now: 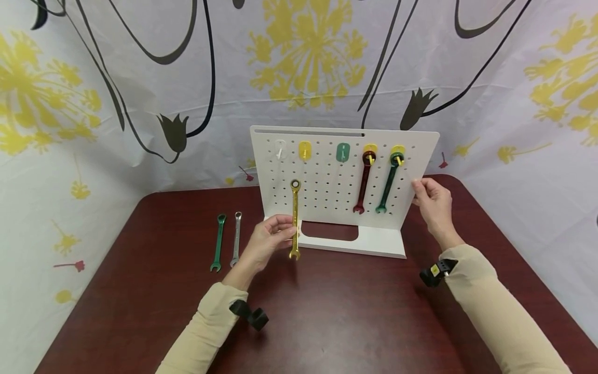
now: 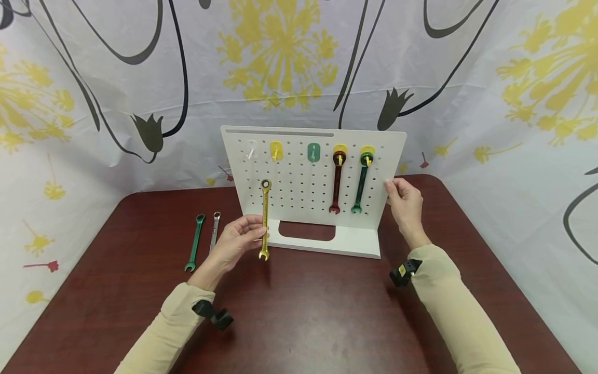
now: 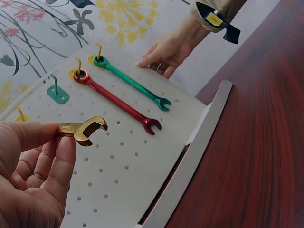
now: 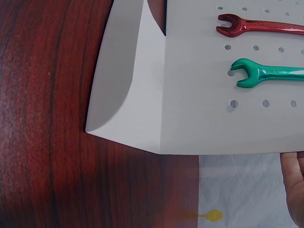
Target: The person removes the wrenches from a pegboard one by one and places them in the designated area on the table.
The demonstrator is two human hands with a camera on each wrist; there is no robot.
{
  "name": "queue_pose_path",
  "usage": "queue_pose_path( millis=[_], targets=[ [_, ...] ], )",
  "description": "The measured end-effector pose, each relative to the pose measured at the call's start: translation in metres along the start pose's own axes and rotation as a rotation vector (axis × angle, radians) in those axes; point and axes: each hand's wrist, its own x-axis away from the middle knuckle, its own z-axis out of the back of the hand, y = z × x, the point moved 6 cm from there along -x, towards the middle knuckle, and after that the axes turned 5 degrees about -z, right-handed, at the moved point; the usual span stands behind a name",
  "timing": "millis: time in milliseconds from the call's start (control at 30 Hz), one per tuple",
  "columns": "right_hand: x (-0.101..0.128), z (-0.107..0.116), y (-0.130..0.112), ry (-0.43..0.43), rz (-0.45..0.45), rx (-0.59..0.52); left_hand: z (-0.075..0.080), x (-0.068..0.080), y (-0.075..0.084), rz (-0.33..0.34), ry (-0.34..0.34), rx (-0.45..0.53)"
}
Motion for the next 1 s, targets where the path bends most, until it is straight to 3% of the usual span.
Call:
queue_pose_path(
  millis=[267,500,667,1000],
  targets=[
    [0.000,0.000,0.001,-0.001,-0.006,-0.008,0.017,0.003,-0.003,0.012,0.023,-0.039],
    [-0.010,0.001,0.018,0.009,-0.013,0.005,0.037,0.004,-0.006,0.041,0.034,-0.073],
    [-0.002,0.000,0.002,-0.006,-0.004,-0.019,0.053,0.006,-0.009,0.057,0.059,-0.098],
    [-0.003,0.000,0.002,-0.008,-0.013,-0.019,0.088,0.012,-0.013,0.087,0.095,-0.158]
  ],
)
